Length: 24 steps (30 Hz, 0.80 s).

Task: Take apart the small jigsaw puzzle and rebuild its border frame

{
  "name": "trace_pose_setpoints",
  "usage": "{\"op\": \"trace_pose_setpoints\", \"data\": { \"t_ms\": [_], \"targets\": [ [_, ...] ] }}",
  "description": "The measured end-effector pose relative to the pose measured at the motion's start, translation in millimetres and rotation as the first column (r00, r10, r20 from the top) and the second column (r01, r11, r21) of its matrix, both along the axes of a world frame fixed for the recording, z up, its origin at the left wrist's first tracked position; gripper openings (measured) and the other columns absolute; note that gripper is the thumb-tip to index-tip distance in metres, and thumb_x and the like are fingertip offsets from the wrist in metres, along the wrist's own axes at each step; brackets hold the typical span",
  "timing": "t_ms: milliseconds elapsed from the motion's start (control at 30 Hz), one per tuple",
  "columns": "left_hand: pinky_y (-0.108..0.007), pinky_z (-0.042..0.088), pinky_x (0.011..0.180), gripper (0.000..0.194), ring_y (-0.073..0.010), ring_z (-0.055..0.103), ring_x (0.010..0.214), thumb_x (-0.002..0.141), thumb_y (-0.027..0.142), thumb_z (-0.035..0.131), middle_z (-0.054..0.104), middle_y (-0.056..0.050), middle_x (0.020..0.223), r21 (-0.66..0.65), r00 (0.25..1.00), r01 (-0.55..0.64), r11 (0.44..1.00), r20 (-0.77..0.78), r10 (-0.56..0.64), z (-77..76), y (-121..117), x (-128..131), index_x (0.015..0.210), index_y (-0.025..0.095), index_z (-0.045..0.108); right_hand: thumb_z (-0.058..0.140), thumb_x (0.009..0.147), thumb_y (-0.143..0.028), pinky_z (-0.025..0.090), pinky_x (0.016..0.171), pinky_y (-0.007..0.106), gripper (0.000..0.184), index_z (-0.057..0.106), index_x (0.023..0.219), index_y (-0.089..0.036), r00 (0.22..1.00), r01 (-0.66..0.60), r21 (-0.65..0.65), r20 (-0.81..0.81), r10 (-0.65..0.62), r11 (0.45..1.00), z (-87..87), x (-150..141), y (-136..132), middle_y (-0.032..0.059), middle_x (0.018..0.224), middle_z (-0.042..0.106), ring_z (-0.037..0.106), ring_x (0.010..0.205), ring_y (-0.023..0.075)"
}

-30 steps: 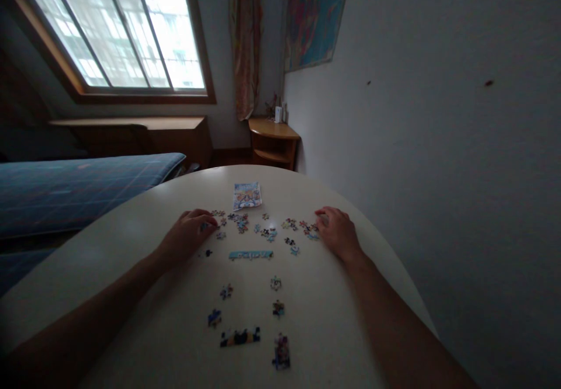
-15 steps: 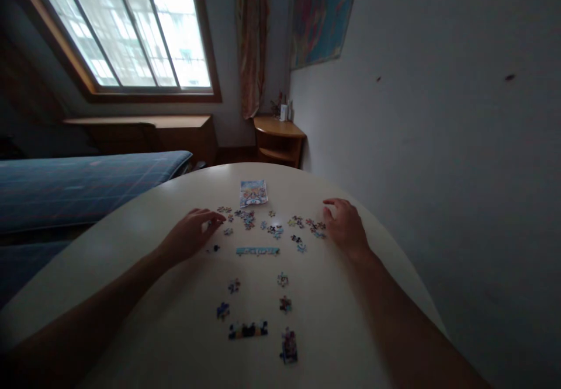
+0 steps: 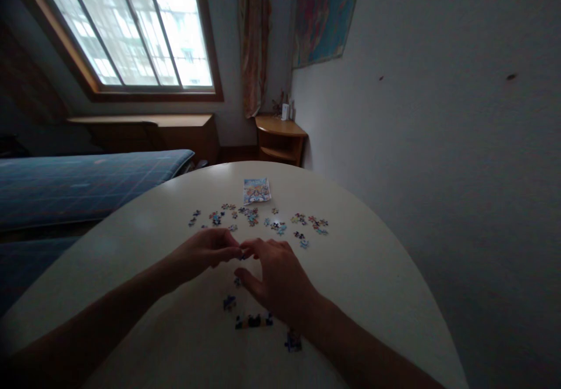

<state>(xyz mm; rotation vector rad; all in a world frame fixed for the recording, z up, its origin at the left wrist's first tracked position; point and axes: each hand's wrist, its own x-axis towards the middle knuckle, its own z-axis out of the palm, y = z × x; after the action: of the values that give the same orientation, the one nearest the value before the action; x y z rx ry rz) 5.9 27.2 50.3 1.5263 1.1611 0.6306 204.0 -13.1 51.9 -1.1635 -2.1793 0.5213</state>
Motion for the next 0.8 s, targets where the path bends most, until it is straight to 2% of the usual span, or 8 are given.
{"op": "trace_pose_setpoints", "data": {
  "t_ms": [100, 233, 333, 433, 533, 633, 733, 800],
  "targets": [
    [-0.022, 0.035, 0.052, 0.034, -0.0098, 0.049, 0.057, 0.072, 0.048, 0.071, 0.061, 0.001, 0.067, -0.071, 0.998, 0.059, 0.996, 0.028, -0.058, 4.4, -4, 1, 0.075, 0.017, 0.057, 0.068, 0.087, -0.023, 0.045, 0.090, 0.038, 0.023, 0.064, 0.109, -0.022, 0.996, 0.007, -0.073, -0.083, -0.013, 0.997, 0.4, -3, -2, 0.0017, 0.093, 0.074, 0.068, 0.089, 0.0181],
    [-0.022, 0.036, 0.053, 0.030, -0.0106, 0.052, 0.058, 0.075, 0.043, 0.071, 0.063, 0.001, 0.067, -0.091, 0.970, 0.195, 0.977, -0.129, -0.206, 11.6, -5, -8, 0.080, 0.016, 0.059, 0.070, 0.085, -0.019, 0.046, 0.088, 0.034, 0.012, 0.068, 0.096, -0.022, 0.992, -0.061, -0.149, -0.114, 0.044, 0.987, 1.5, -3, -4, -0.0008, 0.090, 0.076, 0.069, 0.086, 0.0159],
    [-0.023, 0.041, 0.057, 0.022, -0.0119, 0.057, 0.064, 0.074, 0.034, 0.072, 0.067, 0.000, 0.072, -0.029, 0.917, 0.286, 0.958, -0.284, -0.282, 18.0, -7, -15, 0.081, 0.015, 0.064, 0.074, 0.081, -0.018, 0.044, 0.088, 0.034, 0.016, 0.070, 0.095, -0.021, 0.992, -0.123, -0.172, 0.011, 0.127, 0.977, 2.6, -2, -6, -0.0012, 0.086, 0.075, 0.068, 0.087, 0.0170],
    [-0.023, 0.043, 0.060, 0.018, -0.0140, 0.061, 0.068, 0.074, 0.030, 0.073, 0.070, -0.001, 0.076, -0.001, 0.845, 0.372, 0.928, -0.414, -0.339, 22.6, -9, -17, 0.083, 0.015, 0.070, 0.080, 0.076, -0.024, 0.043, 0.089, 0.037, 0.021, 0.070, 0.094, -0.020, 0.948, -0.212, -0.180, 0.200, 0.247, 0.961, 5.9, 2, -10, 0.0002, 0.085, 0.074, 0.067, 0.085, 0.0190],
    [-0.024, 0.045, 0.064, 0.018, -0.0157, 0.065, 0.073, 0.078, 0.028, 0.070, 0.075, -0.002, 0.082, -0.020, 0.809, 0.429, 0.903, -0.436, -0.394, 23.9, -10, -16, 0.090, 0.018, 0.076, 0.082, 0.074, -0.028, 0.042, 0.090, 0.037, 0.022, 0.071, 0.092, -0.021, 0.882, -0.304, -0.206, 0.309, 0.356, 0.930, 10.7, 7, -13, 0.0009, 0.091, 0.074, 0.067, 0.086, 0.0192],
    [-0.024, 0.046, 0.067, 0.017, -0.0165, 0.067, 0.075, 0.079, 0.028, 0.068, 0.077, -0.003, 0.084, -0.016, 0.804, 0.430, 0.903, -0.448, -0.391, 22.9, -11, -14, 0.091, 0.019, 0.079, 0.077, 0.077, -0.021, 0.043, 0.086, 0.034, 0.016, 0.072, 0.092, -0.023, 0.838, -0.355, -0.234, 0.348, 0.419, 0.905, 15.1, 12, -15, 0.0001, 0.091, 0.074, 0.068, 0.086, 0.0178],
    [-0.024, 0.046, 0.068, 0.016, -0.0159, 0.066, 0.074, 0.079, 0.028, 0.068, 0.077, -0.003, 0.083, -0.014, 0.800, 0.430, 0.903, -0.457, -0.388, 21.0, -11, -14, 0.087, 0.020, 0.080, 0.077, 0.077, -0.021, 0.043, 0.082, 0.033, 0.012, 0.071, 0.087, -0.023, 0.827, -0.351, -0.255, 0.367, 0.427, 0.901, 17.2, 14, -15, -0.0006, 0.084, 0.073, 0.068, 0.081, 0.0176],
    [-0.023, 0.045, 0.062, 0.016, -0.0140, 0.062, 0.065, 0.078, 0.028, 0.068, 0.075, -0.003, 0.077, -0.049, 0.806, 0.416, 0.908, -0.443, -0.393, 18.9, -10, -14, 0.085, 0.019, 0.079, 0.078, 0.076, -0.024, 0.043, 0.084, 0.034, 0.014, 0.071, 0.087, -0.022, 0.843, -0.318, -0.239, 0.372, 0.389, 0.918, 16.7, 14, -14, 0.0002, 0.086, 0.074, 0.067, 0.081, 0.0185]
  ]
}}
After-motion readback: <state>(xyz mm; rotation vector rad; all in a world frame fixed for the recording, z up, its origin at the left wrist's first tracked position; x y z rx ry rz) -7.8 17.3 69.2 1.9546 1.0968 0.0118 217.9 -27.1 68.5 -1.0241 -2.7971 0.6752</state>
